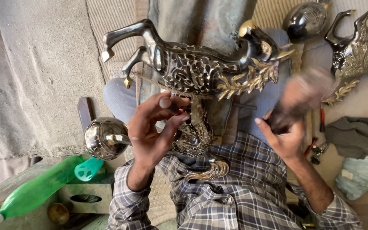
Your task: The person uses a chisel and wooden mallet to carve decorative patterns into a metal horse figurine. They repeatedly strike the chisel along the horse's body and legs, adjusting the chisel position as needed.
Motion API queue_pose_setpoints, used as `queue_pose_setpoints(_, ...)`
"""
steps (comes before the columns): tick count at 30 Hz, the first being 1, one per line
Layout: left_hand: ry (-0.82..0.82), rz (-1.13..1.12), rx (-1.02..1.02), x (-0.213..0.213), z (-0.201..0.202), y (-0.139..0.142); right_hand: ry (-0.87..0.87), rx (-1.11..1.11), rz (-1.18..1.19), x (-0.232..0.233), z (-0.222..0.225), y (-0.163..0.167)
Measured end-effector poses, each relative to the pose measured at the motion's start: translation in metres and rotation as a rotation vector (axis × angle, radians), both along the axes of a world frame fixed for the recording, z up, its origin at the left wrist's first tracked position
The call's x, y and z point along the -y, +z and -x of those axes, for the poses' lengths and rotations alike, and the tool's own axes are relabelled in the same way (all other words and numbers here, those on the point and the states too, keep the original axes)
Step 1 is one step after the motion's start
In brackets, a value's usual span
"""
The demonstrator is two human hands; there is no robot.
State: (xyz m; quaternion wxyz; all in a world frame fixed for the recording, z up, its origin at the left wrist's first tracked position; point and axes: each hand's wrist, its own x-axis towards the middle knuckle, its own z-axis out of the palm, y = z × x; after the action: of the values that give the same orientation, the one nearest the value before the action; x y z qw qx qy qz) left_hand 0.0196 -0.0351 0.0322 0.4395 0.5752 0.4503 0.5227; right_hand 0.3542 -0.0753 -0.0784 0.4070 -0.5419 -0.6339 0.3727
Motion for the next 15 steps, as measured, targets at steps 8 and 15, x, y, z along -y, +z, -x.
queue_pose_setpoints(8,-0.036,-0.049,-0.184,-0.005,-0.006,0.007,0.060,0.158,-0.065,-0.030,0.004,0.075)
queue_pose_setpoints(15,0.004,-0.044,-0.231,0.001,-0.006,0.000,0.340,0.277,-0.354,-0.083,0.016,0.120)
